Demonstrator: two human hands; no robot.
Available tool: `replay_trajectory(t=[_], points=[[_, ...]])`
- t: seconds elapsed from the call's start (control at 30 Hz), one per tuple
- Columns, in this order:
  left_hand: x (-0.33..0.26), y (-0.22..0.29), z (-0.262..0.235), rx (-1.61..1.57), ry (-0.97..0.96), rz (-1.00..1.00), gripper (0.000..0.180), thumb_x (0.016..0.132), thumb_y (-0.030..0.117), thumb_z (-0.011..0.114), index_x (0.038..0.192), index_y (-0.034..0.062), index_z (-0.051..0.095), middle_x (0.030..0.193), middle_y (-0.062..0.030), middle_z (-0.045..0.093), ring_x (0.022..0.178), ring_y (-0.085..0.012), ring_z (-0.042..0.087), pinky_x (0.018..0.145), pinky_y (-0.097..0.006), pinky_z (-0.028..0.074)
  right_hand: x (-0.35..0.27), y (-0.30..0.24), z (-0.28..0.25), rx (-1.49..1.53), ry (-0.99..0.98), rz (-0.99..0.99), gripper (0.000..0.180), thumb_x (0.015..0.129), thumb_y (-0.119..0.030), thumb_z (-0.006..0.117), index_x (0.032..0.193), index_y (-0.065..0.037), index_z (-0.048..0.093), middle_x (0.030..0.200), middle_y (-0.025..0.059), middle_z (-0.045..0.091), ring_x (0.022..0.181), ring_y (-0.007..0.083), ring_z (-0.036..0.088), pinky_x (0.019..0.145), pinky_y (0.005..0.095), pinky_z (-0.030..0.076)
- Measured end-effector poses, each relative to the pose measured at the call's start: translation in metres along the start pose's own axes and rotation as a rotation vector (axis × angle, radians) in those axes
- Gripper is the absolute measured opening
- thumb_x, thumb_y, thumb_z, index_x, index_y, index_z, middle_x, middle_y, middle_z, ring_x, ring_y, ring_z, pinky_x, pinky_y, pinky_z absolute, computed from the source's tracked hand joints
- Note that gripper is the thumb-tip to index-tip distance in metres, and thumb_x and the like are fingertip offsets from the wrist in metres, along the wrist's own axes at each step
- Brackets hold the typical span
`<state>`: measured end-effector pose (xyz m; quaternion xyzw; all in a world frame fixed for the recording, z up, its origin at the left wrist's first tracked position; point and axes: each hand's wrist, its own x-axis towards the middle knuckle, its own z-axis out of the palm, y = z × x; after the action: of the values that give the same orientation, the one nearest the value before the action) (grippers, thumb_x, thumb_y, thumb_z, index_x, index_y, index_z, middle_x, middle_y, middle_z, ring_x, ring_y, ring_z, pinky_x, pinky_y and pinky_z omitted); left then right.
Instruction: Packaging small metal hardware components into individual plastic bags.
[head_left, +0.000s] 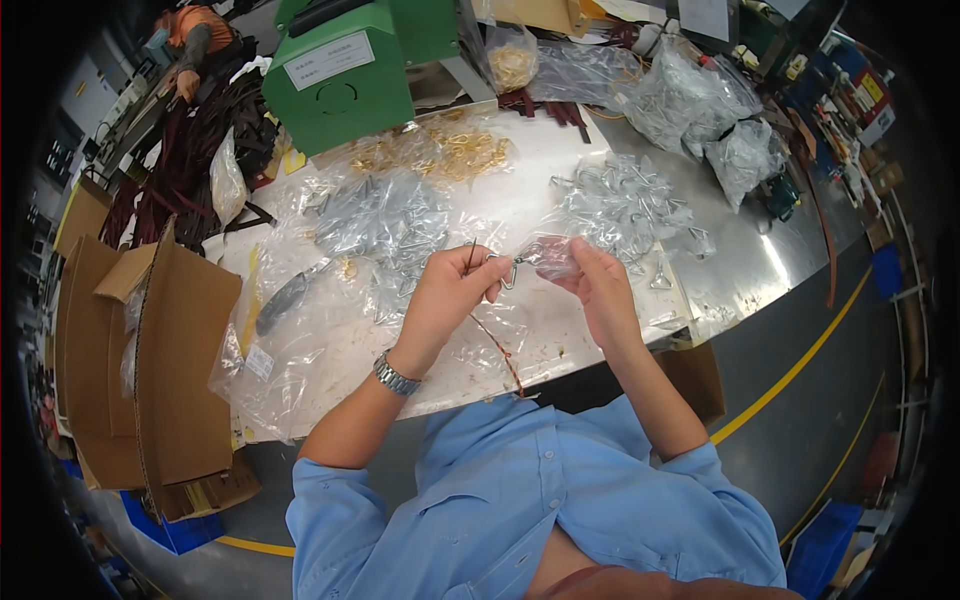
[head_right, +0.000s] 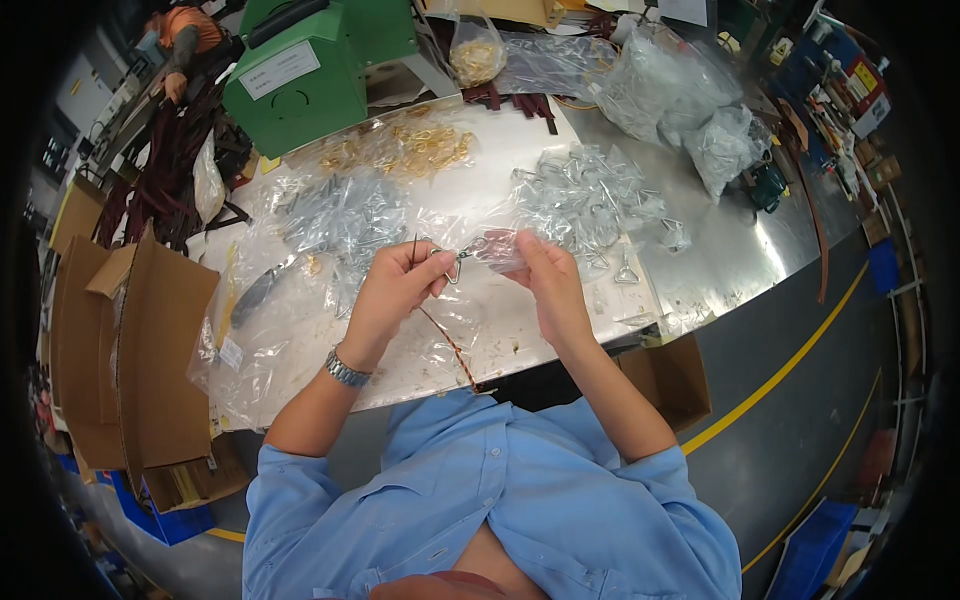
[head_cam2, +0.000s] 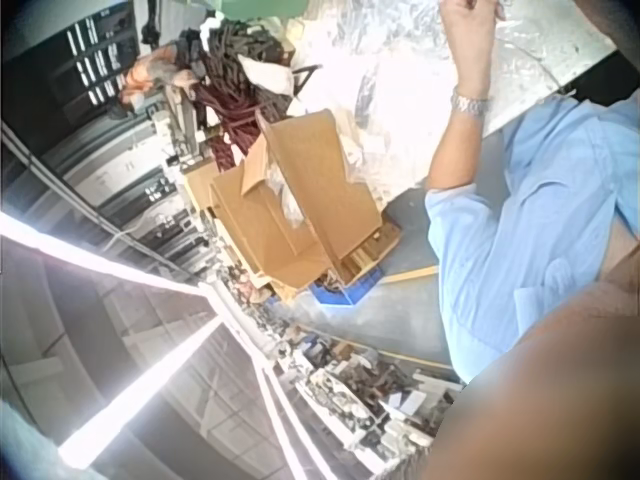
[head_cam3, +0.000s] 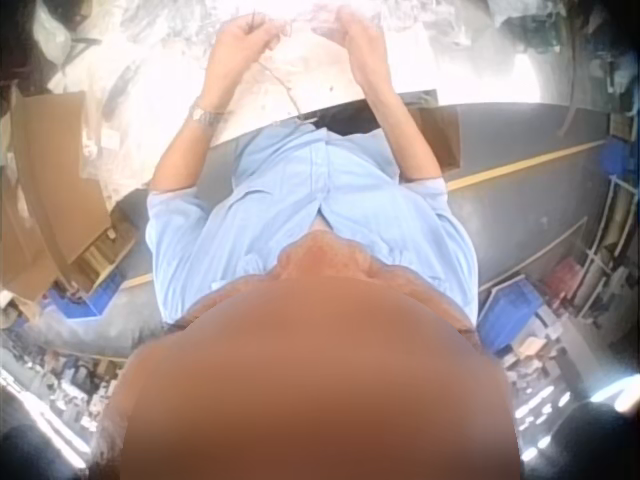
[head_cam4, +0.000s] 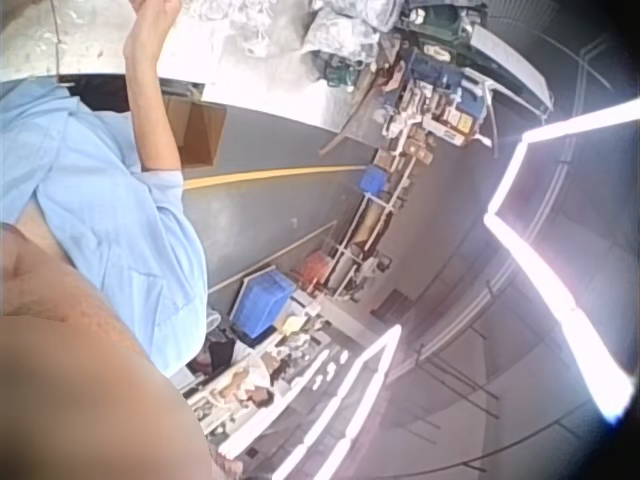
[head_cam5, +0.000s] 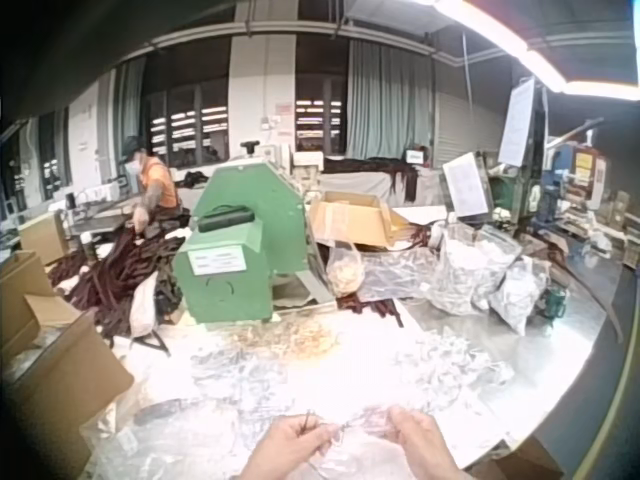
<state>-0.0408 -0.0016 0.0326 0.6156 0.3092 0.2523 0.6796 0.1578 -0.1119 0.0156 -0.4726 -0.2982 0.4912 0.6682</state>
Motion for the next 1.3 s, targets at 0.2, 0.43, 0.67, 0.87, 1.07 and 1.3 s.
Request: replay_trajectory(t=[0.2, 0.43, 0.67, 0.87, 1.07, 1.3], points=[[-0.004, -0.004, 0.010, -0.025, -0.022, -0.023, 0.025, 0.102, 0.021, 0.071, 0.086, 0.0031, 0.075, 0.069, 0.0020, 0.067, 0.059, -0.0010, 0.049, 0.054, -0.021, 0.034, -0.005, -0.003, 0.022, 0.064, -0.051, 0.054, 0.040, 0.111, -0.030, 0.057, 0.130, 0.004, 0.068, 0.118, 0.0105, 0.076, 0.107, 0.0144, 0.072, 0.100, 0.0315, 0.055], [-0.006, -0.005, 0.010, -0.003, -0.018, -0.066, 0.023, 0.102, 0.019, 0.070, 0.088, 0.0013, 0.077, 0.071, 0.0009, 0.070, 0.063, -0.0012, 0.052, 0.057, -0.022, 0.039, -0.020, 0.017, 0.040, 0.148, -0.053, 0.047, 0.037, 0.107, -0.018, 0.063, 0.136, 0.005, 0.062, 0.120, 0.0089, 0.074, 0.105, 0.0140, 0.070, 0.100, 0.0295, 0.054], [0.002, 0.018, -0.020, -0.035, -0.025, -0.002, 0.020, 0.103, 0.020, 0.069, 0.105, 0.0013, 0.076, 0.076, 0.0031, 0.069, 0.052, 0.0012, 0.040, 0.047, -0.018, 0.029, -0.011, -0.011, 0.011, 0.146, -0.163, 0.057, 0.056, 0.105, -0.016, 0.065, 0.152, 0.003, 0.043, 0.118, 0.0171, 0.073, 0.109, 0.0231, 0.073, 0.095, 0.0385, 0.061], [-0.002, 0.005, -0.003, -0.208, -0.334, -0.097, 0.018, 0.100, 0.014, 0.071, 0.112, 0.0027, 0.074, 0.074, 0.0033, 0.067, 0.053, -0.0005, 0.048, 0.047, -0.018, 0.031, -0.010, -0.006, 0.008, 0.123, -0.557, 0.310, 0.064, 0.104, -0.015, 0.067, 0.157, 0.001, 0.037, 0.116, 0.0184, 0.072, 0.110, 0.0264, 0.073, 0.085, 0.0389, 0.064], [-0.004, -0.011, 0.007, 0.275, -0.012, 0.131, 0.009, 0.092, 0.009, 0.069, 0.090, 0.0009, 0.068, 0.067, 0.0027, 0.060, 0.062, -0.0036, 0.051, 0.055, -0.025, 0.040, -0.012, -0.008, 0.010, 0.169, -0.406, 0.410, 0.043, 0.106, -0.015, 0.064, 0.143, 0.005, 0.053, 0.115, 0.0153, 0.073, 0.106, 0.0219, 0.073, 0.087, 0.0359, 0.064], [-0.003, -0.021, 0.014, 0.111, 0.051, 0.199, 0.008, 0.094, 0.002, 0.063, 0.098, -0.0012, 0.069, 0.072, 0.0037, 0.063, 0.065, -0.0014, 0.057, 0.059, -0.021, 0.045, -0.029, 0.009, 0.037, -0.590, -0.215, 0.068, 0.023, 0.105, -0.016, 0.065, 0.110, 0.006, 0.072, 0.085, 0.0073, 0.073, 0.076, 0.0108, 0.070, 0.070, 0.0281, 0.057]])
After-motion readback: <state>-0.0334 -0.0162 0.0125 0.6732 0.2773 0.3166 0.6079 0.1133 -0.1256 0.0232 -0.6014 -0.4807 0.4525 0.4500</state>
